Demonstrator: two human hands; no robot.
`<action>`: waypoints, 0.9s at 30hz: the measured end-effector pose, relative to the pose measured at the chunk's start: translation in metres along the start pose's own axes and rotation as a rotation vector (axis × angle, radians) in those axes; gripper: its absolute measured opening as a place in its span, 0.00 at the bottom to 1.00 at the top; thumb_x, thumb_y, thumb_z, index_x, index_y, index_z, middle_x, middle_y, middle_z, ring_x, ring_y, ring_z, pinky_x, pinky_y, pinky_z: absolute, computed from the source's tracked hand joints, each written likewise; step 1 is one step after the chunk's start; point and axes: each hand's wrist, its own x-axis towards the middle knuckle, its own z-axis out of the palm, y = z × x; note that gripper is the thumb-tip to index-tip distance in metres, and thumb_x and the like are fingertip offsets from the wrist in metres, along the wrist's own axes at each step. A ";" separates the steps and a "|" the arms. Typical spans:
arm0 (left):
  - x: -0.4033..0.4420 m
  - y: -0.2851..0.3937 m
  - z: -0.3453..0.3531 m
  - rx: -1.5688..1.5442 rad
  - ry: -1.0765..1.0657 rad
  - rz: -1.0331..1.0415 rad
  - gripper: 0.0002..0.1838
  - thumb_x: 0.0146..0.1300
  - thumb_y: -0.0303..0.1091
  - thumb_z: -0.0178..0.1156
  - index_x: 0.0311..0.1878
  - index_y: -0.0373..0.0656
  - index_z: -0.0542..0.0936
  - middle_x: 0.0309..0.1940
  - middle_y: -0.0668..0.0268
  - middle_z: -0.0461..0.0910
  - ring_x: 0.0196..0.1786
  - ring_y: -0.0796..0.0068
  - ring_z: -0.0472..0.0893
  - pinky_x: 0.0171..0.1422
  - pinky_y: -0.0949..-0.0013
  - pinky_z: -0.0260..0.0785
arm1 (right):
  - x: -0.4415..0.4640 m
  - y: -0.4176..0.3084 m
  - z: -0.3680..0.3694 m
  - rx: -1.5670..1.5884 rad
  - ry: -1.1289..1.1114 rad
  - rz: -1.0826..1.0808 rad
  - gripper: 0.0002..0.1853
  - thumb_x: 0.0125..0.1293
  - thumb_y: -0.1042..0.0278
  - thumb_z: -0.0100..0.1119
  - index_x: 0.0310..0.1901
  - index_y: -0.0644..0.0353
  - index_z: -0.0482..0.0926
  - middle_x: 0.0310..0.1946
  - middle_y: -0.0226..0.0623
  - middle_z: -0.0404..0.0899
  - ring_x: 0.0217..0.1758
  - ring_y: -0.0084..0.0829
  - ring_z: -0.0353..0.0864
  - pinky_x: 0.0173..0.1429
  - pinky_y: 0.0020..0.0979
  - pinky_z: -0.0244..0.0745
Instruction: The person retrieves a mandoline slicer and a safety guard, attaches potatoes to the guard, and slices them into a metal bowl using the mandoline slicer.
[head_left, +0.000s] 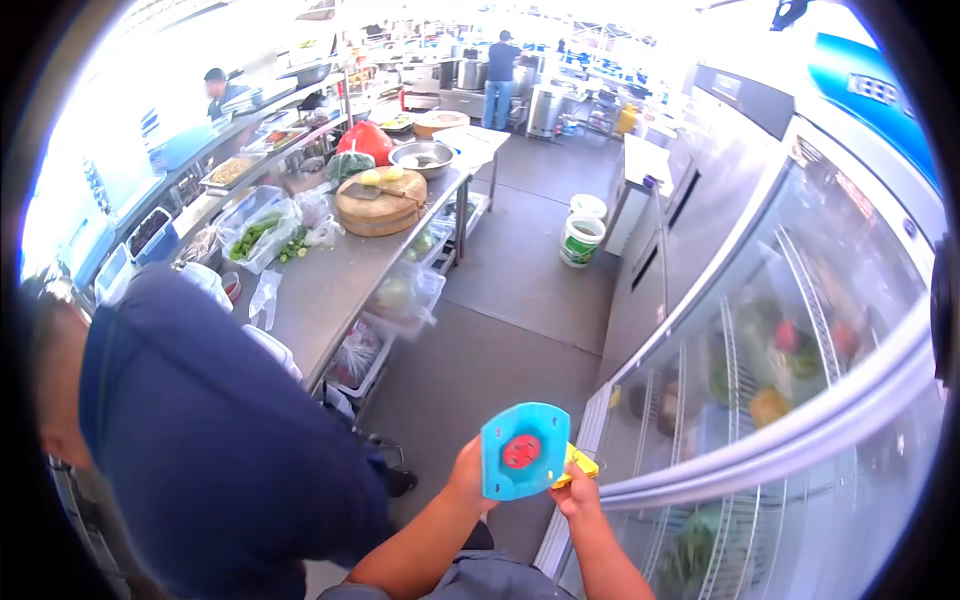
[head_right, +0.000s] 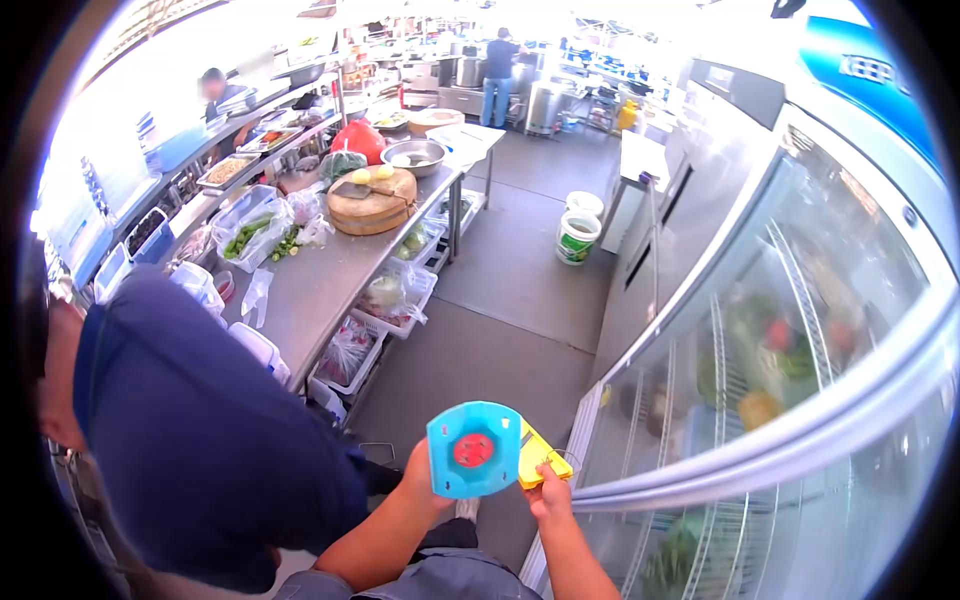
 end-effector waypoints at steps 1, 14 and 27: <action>0.017 0.006 -0.009 -0.008 0.011 0.017 0.24 0.74 0.46 0.57 0.61 0.35 0.76 0.55 0.55 0.82 0.54 0.62 0.84 0.61 0.56 0.79 | 0.008 -0.009 0.012 -0.017 -0.006 0.012 0.22 0.69 0.74 0.55 0.64 0.58 0.69 0.59 0.43 0.78 0.60 0.45 0.81 0.61 0.56 0.77; 0.270 0.154 -0.090 -0.147 0.183 0.396 0.21 0.74 0.47 0.54 0.58 0.40 0.78 0.55 0.56 0.82 0.56 0.57 0.83 0.62 0.49 0.77 | 0.183 -0.155 0.164 0.009 -0.338 0.109 0.28 0.64 0.77 0.56 0.67 0.58 0.69 0.62 0.42 0.78 0.65 0.42 0.78 0.69 0.46 0.74; 0.521 0.261 -0.093 -0.121 0.333 0.652 0.22 0.72 0.45 0.57 0.60 0.40 0.78 0.56 0.57 0.82 0.57 0.58 0.83 0.62 0.52 0.77 | 0.450 -0.299 0.417 0.024 -0.510 0.198 0.28 0.61 0.67 0.54 0.66 0.53 0.70 0.62 0.37 0.79 0.63 0.40 0.80 0.63 0.44 0.77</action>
